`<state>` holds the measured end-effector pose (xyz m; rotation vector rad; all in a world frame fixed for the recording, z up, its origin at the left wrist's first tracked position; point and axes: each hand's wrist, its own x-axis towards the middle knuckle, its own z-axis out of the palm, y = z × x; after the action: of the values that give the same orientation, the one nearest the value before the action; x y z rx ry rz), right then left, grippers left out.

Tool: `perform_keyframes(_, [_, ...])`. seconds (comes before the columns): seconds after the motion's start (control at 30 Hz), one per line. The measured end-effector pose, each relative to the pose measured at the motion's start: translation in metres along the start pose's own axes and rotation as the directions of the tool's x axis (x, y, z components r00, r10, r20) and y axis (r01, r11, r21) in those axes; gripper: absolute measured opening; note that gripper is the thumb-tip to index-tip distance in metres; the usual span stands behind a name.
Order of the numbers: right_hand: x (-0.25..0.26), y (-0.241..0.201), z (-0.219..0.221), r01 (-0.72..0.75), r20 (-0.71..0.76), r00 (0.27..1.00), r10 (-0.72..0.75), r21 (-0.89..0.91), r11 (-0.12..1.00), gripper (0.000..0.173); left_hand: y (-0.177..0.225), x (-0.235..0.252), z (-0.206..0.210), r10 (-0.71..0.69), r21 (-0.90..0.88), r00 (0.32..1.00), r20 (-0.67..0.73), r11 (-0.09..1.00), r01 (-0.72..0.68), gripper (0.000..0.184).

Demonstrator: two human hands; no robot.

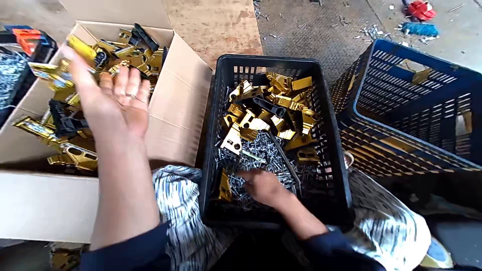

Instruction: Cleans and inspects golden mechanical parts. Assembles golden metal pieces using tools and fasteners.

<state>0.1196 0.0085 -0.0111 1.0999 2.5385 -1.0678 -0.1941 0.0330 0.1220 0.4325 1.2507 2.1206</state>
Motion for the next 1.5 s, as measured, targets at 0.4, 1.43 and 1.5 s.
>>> perform_keyframes(0.4, [0.017,-0.005,-0.041,0.379,-0.368,0.919,-0.139,0.735,0.562,0.022,-0.07,-0.105,-0.026,-0.539,0.678,0.415,0.733,0.632,-0.376,0.14])
perform_keyframes(1.43, [-0.047,0.02,-0.033,0.483,-0.794,0.608,0.004,0.374,0.792,0.017,-0.125,-0.141,0.014,-0.684,0.62,0.448,0.575,0.722,0.308,0.101])
perform_keyframes(1.5, [-0.04,0.021,-0.03,0.381,-0.894,0.394,-0.212,-0.051,0.923,0.032,-0.125,-0.143,0.014,-0.697,0.64,0.403,0.593,0.712,0.289,0.098])
